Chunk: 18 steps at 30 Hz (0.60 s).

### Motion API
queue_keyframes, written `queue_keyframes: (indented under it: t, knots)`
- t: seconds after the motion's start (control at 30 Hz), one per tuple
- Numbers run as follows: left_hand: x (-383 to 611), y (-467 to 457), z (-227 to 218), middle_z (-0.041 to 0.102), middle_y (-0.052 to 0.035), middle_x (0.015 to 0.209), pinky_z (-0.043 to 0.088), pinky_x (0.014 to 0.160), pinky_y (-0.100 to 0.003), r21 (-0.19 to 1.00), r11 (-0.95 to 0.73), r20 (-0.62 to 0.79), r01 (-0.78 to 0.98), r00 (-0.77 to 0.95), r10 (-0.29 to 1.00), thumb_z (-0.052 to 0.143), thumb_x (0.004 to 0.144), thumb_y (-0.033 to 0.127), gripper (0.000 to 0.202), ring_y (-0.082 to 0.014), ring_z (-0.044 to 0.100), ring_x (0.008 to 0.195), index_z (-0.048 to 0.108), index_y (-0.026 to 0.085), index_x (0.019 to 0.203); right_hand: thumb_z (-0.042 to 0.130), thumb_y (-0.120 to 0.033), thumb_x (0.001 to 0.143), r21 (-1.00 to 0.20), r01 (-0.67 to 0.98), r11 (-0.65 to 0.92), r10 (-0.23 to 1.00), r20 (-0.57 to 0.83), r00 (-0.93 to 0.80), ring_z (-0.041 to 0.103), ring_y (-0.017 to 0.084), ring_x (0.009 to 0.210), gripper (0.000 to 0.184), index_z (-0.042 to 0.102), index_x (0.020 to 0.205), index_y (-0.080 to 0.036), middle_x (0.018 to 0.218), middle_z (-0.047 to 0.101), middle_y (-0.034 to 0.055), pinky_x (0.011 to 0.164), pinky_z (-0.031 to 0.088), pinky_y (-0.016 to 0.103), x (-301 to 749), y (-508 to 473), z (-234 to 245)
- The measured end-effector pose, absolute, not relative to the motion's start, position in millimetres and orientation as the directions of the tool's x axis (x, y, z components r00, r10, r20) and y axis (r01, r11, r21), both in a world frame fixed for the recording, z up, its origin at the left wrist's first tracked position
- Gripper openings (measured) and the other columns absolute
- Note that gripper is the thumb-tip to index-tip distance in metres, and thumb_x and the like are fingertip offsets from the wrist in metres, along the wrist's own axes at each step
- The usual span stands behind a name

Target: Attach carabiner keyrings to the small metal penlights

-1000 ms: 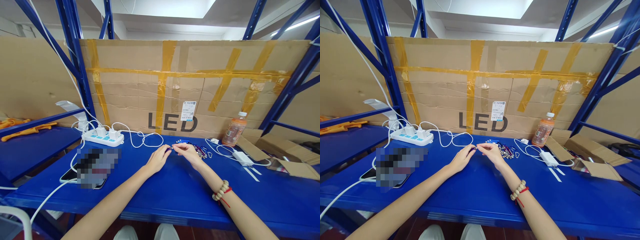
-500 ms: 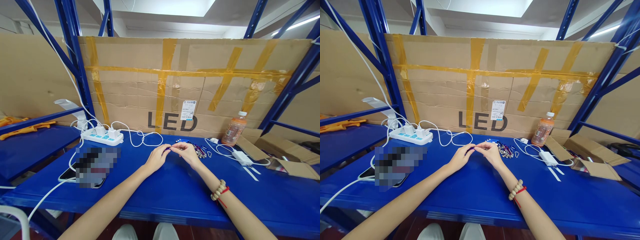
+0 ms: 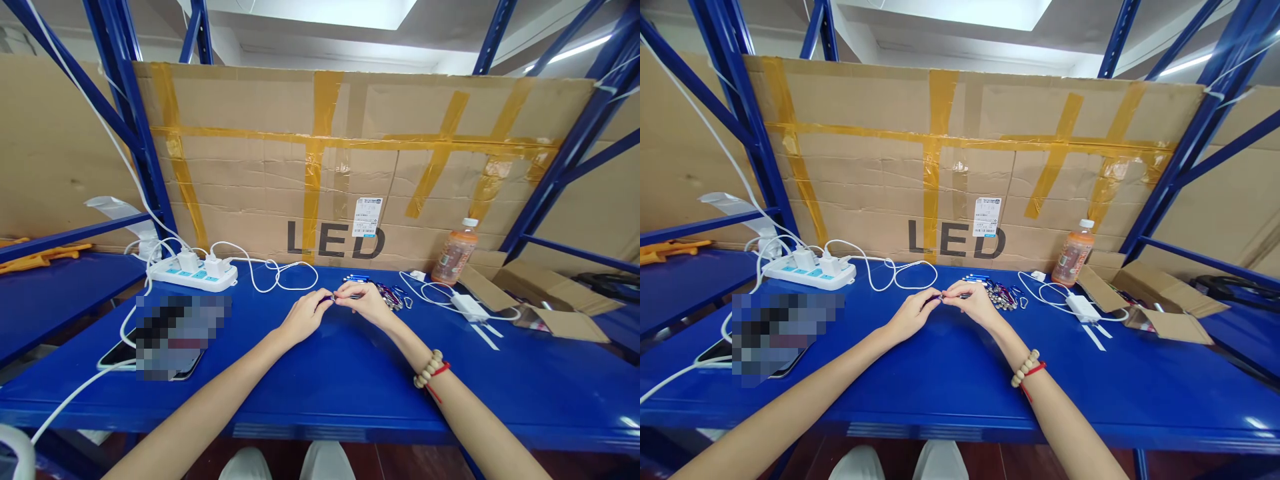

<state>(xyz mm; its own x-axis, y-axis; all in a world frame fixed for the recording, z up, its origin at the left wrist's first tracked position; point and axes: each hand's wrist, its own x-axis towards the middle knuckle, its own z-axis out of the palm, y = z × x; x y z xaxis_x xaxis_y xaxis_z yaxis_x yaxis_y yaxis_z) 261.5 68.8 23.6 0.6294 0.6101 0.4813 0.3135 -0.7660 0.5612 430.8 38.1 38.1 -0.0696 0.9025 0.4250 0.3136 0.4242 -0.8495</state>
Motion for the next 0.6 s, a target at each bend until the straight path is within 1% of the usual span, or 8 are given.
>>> queue_keyframes:
  t: [0.13, 0.27, 0.43, 0.6]
  knots:
    - [259.3, 62.8, 26.1, 0.059, -0.0011, 0.086, 0.042, 0.069, -0.025, 0.527, -0.789, 0.481, 0.317, 0.653, 0.584, 0.033, 0.086, 0.029, 0.018, -0.0147, 0.056, 0.078, 0.048, 0.020, 0.089, 0.070, -0.039, 0.055, -0.855, 0.300, 0.423, 0.905, 0.416, -0.092, 0.050, 0.010, 0.052, 0.021, 0.070, 0.063, -0.020, 0.071, 0.060, 0.0033, 0.032, 0.037, 0.018, 433.4, 38.0, 35.1]
    - [258.0, 57.8, 28.4, 0.058, -0.0026, 0.088, 0.041, 0.071, -0.026, 0.486, -0.817, 0.503, 0.309, 0.666, 0.551, 0.031, 0.088, 0.026, 0.016, -0.0150, 0.055, 0.081, 0.045, 0.019, 0.087, 0.069, -0.039, 0.057, -0.858, 0.303, 0.415, 0.909, 0.405, -0.097, 0.048, 0.009, 0.049, 0.021, 0.069, 0.064, -0.019, 0.070, 0.059, 0.0028, 0.031, 0.037, 0.018, 431.6, 34.4, 36.9]
    - [258.1, 56.9, 29.1, 0.058, -0.0037, 0.085, 0.042, 0.072, -0.027, 0.400, -0.845, 0.508, 0.355, 0.681, 0.527, 0.030, 0.088, 0.027, 0.017, -0.0160, 0.055, 0.080, 0.046, 0.019, 0.087, 0.068, -0.041, 0.058, -0.839, 0.342, 0.422, 0.905, 0.409, -0.113, 0.050, 0.010, 0.051, 0.023, 0.067, 0.061, -0.018, 0.068, 0.058, 0.0034, 0.029, 0.034, 0.016, 428.5, 31.1, 39.2]
    - [259.4, 58.8, 26.8, 0.059, -0.0044, 0.090, 0.043, 0.076, -0.028, 0.387, -0.853, 0.552, 0.351, 0.653, 0.519, 0.032, 0.088, 0.027, 0.017, -0.0162, 0.055, 0.085, 0.047, 0.019, 0.090, 0.067, -0.043, 0.058, -0.865, 0.321, 0.385, 0.921, 0.383, -0.071, 0.049, 0.009, 0.050, 0.027, 0.065, 0.060, -0.016, 0.065, 0.059, 0.0030, 0.031, 0.035, 0.016, 426.2, 30.8, 38.7]
